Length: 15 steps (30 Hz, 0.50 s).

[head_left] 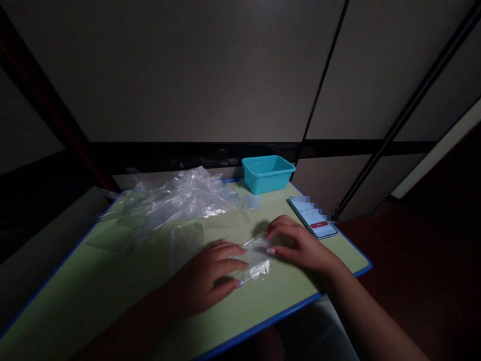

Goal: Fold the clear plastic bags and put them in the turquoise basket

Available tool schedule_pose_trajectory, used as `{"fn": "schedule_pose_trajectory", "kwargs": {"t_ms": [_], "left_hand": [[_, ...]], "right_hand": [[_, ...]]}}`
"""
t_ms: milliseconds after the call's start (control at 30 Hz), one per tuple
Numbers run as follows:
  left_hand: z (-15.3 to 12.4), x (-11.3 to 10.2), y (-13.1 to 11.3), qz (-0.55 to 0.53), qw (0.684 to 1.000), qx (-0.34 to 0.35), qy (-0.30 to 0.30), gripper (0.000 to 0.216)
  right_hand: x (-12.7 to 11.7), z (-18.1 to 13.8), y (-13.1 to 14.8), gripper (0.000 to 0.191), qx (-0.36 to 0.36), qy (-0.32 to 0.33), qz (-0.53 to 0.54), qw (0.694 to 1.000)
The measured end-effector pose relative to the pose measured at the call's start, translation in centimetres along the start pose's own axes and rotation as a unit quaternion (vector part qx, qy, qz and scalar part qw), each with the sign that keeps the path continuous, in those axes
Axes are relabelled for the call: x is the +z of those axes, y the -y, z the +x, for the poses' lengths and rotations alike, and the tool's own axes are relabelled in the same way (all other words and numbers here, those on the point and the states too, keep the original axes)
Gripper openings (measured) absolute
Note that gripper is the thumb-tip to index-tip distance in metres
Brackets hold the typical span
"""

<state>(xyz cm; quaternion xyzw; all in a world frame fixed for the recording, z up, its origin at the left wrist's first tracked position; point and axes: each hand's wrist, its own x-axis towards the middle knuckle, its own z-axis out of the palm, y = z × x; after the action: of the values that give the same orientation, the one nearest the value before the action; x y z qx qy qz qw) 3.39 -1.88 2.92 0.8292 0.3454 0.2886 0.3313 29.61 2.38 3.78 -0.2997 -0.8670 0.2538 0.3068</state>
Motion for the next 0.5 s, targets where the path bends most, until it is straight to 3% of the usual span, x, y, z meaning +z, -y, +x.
{"fn": "schedule_pose_trajectory", "kwargs": {"t_ms": [200, 333, 500], "left_hand": [[-0.4, -0.2, 0.33, -0.105, 0.993, -0.046, 0.034, 0.025], [-0.47, -0.14, 0.31, 0.031, 0.995, 0.02, 0.092, 0.031], [-0.5, -0.06, 0.06, 0.216, 0.963, 0.095, 0.133, 0.045]], "right_hand": [[0.63, -0.55, 0.77, 0.01, -0.025, 0.085, 0.099, 0.991], [0.94, -0.4, 0.26, 0.009, -0.049, 0.12, 0.098, 0.987], [1.02, -0.16, 0.26, 0.01, -0.063, 0.121, 0.09, 0.987]]}}
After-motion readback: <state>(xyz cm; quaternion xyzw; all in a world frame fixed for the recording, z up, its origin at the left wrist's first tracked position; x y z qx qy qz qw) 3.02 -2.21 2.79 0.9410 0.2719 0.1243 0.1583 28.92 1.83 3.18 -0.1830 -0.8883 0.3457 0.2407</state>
